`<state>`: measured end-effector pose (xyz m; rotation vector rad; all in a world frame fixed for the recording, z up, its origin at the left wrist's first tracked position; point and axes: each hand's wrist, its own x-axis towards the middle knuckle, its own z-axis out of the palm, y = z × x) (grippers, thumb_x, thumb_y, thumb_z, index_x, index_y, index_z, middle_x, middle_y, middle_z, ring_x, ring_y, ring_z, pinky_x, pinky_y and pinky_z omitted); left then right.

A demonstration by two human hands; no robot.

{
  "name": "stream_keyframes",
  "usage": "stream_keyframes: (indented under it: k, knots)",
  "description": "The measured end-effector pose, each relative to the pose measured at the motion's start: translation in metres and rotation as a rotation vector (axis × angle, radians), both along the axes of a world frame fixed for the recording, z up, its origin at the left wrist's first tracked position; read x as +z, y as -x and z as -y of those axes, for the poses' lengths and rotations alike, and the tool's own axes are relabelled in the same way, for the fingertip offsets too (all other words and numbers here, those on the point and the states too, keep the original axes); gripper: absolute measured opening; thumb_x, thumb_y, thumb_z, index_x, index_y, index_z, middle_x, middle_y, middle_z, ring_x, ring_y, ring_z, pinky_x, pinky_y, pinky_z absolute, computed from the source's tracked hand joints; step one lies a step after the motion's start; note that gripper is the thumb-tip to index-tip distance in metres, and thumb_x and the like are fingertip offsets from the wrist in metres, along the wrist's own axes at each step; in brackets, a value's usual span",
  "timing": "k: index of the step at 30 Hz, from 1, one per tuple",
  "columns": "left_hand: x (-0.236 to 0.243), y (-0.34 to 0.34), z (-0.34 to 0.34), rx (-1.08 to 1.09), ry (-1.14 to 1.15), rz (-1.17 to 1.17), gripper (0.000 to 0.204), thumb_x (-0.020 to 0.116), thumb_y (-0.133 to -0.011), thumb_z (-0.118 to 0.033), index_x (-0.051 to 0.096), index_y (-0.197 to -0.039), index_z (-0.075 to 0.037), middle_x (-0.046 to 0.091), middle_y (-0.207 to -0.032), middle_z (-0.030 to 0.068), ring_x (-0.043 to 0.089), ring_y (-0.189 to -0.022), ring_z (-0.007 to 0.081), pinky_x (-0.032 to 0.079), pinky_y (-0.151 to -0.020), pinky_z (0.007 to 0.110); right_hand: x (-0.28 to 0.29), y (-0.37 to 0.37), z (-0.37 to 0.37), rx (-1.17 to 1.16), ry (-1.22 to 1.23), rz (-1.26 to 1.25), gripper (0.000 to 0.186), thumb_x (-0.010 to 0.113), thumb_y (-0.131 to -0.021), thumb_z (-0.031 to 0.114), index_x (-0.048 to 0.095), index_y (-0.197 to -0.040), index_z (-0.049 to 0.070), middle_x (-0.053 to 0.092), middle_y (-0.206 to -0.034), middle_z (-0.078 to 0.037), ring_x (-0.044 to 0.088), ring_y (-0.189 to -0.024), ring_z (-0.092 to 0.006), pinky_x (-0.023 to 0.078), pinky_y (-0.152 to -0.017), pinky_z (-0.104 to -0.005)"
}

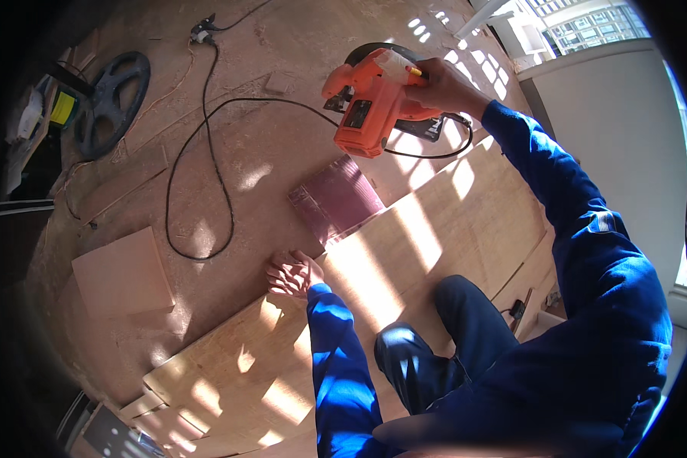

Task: The person measures a wooden board with a tape measure and marks it with a pencil. They then position the board on the floor, measure and mark it again, and prepare to cut it with a circular saw.

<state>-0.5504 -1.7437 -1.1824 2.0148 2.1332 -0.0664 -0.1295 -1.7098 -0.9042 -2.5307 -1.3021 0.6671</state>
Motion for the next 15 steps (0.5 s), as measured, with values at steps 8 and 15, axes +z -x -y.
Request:
stream_keyframes:
  k: [8,15]
  knots:
    - [-0.015,0.033,0.012,-0.153,-0.139,0.382,0.057,0.064,-0.094,-0.052,0.058,-0.132,-0.009,0.062,-0.129,0.0191,0.055,-0.124,0.0372,0.039,-0.105,0.054,0.015,0.105,0.303,-0.461,-0.008,0.14,0.04,0.071,-0.083,0.035,0.077,-0.114,0.01,0.076,-0.089,-0.016,0.076,-0.083,-0.0329,0.059,-0.079,-0.0421]
    - [0.054,0.182,0.03,-0.419,-0.097,0.668,0.058,0.067,-0.102,-0.031,0.046,-0.148,-0.003,0.048,-0.151,0.0248,0.048,-0.141,0.0425,0.04,-0.117,0.055,0.014,0.178,0.478,-0.545,0.035,0.262,0.03,0.07,-0.082,0.04,0.078,-0.1,0.017,0.074,-0.082,-0.016,0.073,-0.078,-0.0385,0.056,-0.07,-0.0491]
